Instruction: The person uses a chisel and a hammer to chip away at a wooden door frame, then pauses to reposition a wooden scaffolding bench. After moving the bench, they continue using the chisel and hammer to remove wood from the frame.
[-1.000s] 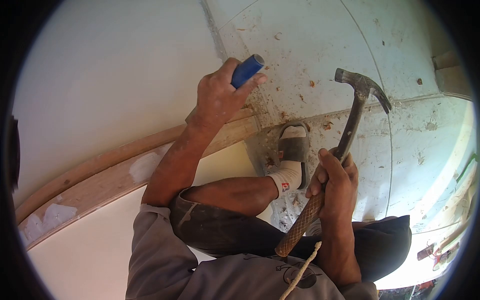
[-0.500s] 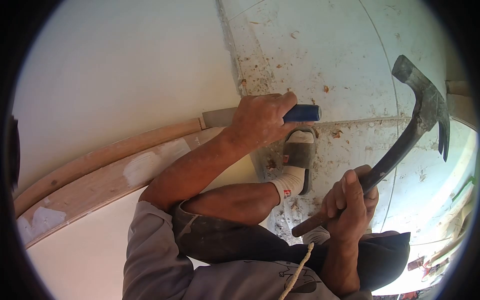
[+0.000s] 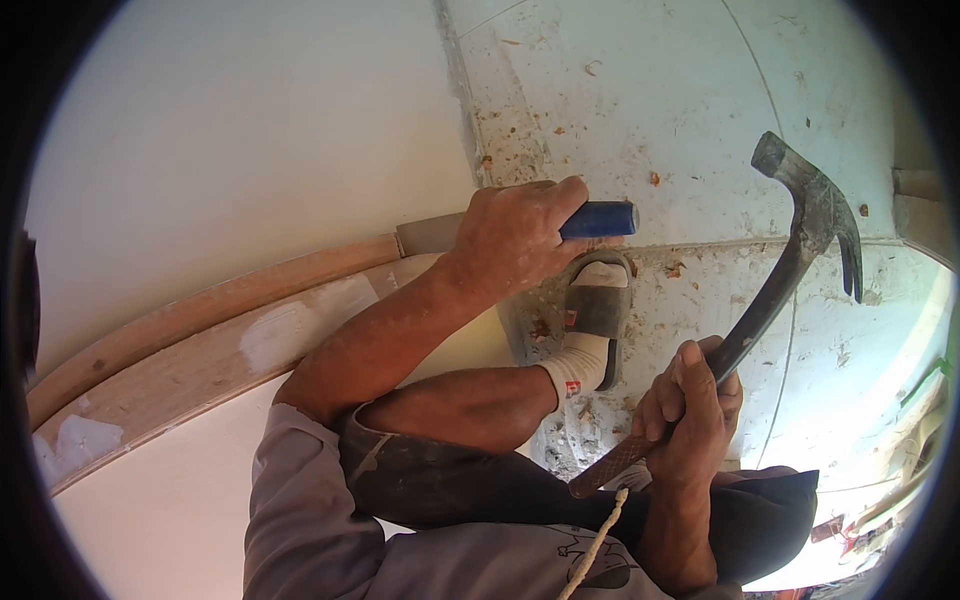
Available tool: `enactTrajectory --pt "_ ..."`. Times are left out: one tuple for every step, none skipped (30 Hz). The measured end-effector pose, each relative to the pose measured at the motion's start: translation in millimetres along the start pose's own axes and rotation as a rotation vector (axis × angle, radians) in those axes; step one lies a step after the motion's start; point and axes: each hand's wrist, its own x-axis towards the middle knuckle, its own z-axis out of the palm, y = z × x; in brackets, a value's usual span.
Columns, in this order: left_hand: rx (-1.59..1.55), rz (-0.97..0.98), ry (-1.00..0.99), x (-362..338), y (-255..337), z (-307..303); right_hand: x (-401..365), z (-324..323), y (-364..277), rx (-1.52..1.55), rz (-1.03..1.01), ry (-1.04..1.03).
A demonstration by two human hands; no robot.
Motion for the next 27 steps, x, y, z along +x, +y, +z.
enactTrajectory --pt "-0.001 0.000 0.001 0 0 0 0 0 0 -0.001 -0.001 0.000" --pt "-0.003 -0.004 -0.003 0 1 -1 1 -1 0 0.000 0.004 0.005" --pt "-0.005 -0.009 -0.009 0 1 -1 1 -1 0 0.001 0.010 0.009" --pt "-0.005 -0.010 -0.011 -1 0 0 1 -1 0 0.002 0.012 0.009" --pt "-0.012 -0.008 0.000 -1 -1 1 1 -1 -1 0.007 0.017 0.005" --pt "-0.019 -0.005 0.012 -1 -1 1 1 -1 -1 0.013 0.020 0.001" --pt "-0.019 -0.004 0.011 0 0 0 1 -2 -1 0.014 0.021 0.001" --pt "0.010 -0.014 -0.029 1 1 -3 1 -2 -1 0.012 0.022 -0.001" --pt "0.038 -0.025 -0.069 1 2 -5 1 -3 -1 0.009 0.024 -0.003" --pt "0.037 -0.026 -0.069 1 2 -5 1 -2 -1 0.008 0.025 -0.004" --pt "0.034 -0.018 -0.061 0 2 -6 1 -2 -1 0.008 0.031 0.010" --pt "0.033 -0.010 -0.054 0 1 -6 1 -1 -1 0.009 0.037 0.024" --pt "0.033 -0.010 -0.055 0 1 -5 1 -1 -1 0.009 0.039 0.024" --pt "0.034 -0.012 -0.058 1 1 -4 1 -1 -1 0.006 0.039 0.027" --pt "0.036 -0.014 -0.060 0 1 -4 1 -1 -1 0.004 0.039 0.029" --pt "0.038 -0.016 -0.062 0 1 -4 1 -1 -1 0.005 0.041 0.028" --pt "0.048 -0.017 -0.061 0 1 -4 1 -2 0 0.007 0.043 0.026" --pt "0.059 -0.018 -0.061 0 1 -4 1 -2 -1 0.010 0.044 0.025" --pt "0.060 -0.017 -0.061 0 0 -3 1 -2 -1 0.010 0.044 0.024" --pt "0.068 -0.015 -0.050 0 0 -3 0 -1 -2 0.009 0.044 0.031" --pt "0.076 -0.014 -0.040 0 -1 -1 0 0 -2 0.007 0.047 0.039" --pt "0.075 -0.013 -0.041 0 -2 1 0 -1 -2 0.008 0.047 0.040" --pt "0.049 -0.022 -0.026 -1 -4 3 0 -1 -2 0.009 0.044 0.038" --pt "0.022 -0.031 -0.010 -1 -4 4 0 -1 -2 0.011 0.040 0.036" --pt "0.021 -0.030 -0.011 -1 -4 5 0 -2 -2 0.011 0.040 0.037" --pt "0.007 -0.045 -0.022 -1 -4 3 0 -3 -2 0.008 0.036 0.027" --pt "-0.007 -0.059 -0.032 -1 -4 2 0 -3 -2 0.006 0.032 0.017"
